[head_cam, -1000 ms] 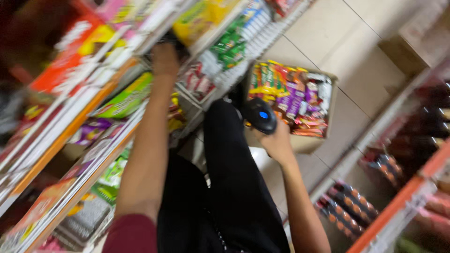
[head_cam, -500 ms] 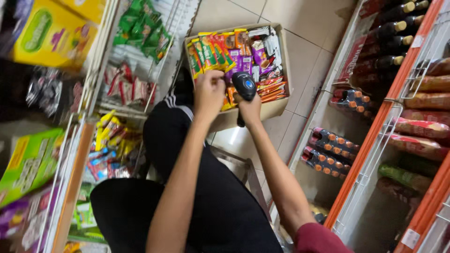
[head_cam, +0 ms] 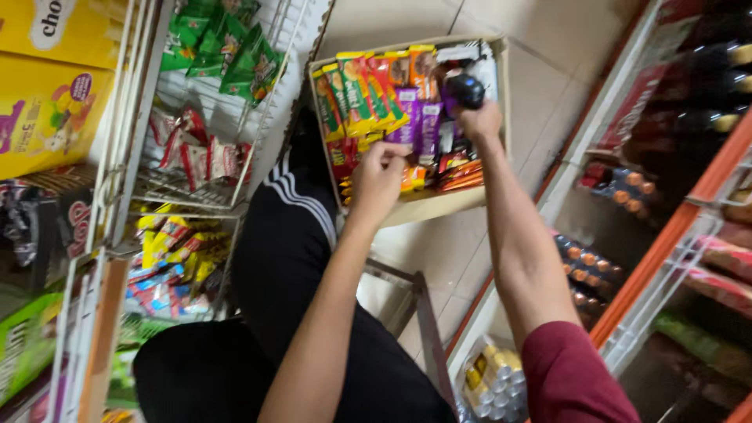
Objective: The person scans barcodes on packaged snack items using a handheld scanner and places them onto grocery shelves and into boxes.
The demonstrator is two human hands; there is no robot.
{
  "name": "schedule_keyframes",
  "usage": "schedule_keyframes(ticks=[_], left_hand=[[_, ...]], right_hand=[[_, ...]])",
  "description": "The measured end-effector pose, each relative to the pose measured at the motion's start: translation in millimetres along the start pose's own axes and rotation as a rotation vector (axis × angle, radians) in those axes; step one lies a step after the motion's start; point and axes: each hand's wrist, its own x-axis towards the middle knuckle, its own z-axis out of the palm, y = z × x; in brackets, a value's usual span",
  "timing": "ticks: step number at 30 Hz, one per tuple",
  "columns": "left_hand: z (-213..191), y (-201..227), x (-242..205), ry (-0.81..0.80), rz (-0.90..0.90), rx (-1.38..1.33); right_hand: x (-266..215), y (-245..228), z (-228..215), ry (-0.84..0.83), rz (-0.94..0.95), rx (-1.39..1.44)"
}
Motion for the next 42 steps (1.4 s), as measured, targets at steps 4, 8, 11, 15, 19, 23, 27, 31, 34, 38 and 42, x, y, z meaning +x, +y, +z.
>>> schedule_keyframes(ticks=[4,8,11,15,19,23,27,31,34,38,42], left_hand=[[-5,6,2,-0.004,-0.058,-0.018],[-7,7,-1,-0.042,-0.137,-0.069],[-8,-10,0,-0.053,-0.164,-0.012],[2,-46,2,-0.005,-0.101,0.182],[-6,-38,1,0.0,-0.183,-0.075],[-48,15,-30,-0.362,-0.48,-0.481],[-89,59,-70,-0.337,-0.211,-0.688],[-151,81,-104,-0.087,-0.011,-0.865],[-199,90,-138,-0.036,-0.003,-0.708],[-237,97,-181,-0.012,-0.012,-0.457],[-251,100,-210,0.005,-0.025,-0.462]], right_hand=[[5,20,13,0.296,-0.341,-0.131],[-24,23,12,0.421,-0.55,0.026],[-84,18,2,0.343,-0.434,0.138],[-180,5,-6,0.255,-0.378,0.271],[-296,-12,-10,-0.018,-0.3,0.472],[-389,-45,-25,-0.178,-0.443,0.573],[-434,-85,-48,-0.238,-0.635,0.37],[-464,-124,-76,-0.134,-0.974,0.158],[-482,-149,-95,-0.065,-1.124,-0.264],[-513,-176,-111,-0.212,-1.273,-0.305],[-548,-192,-114,-0.269,-1.386,-0.395]])
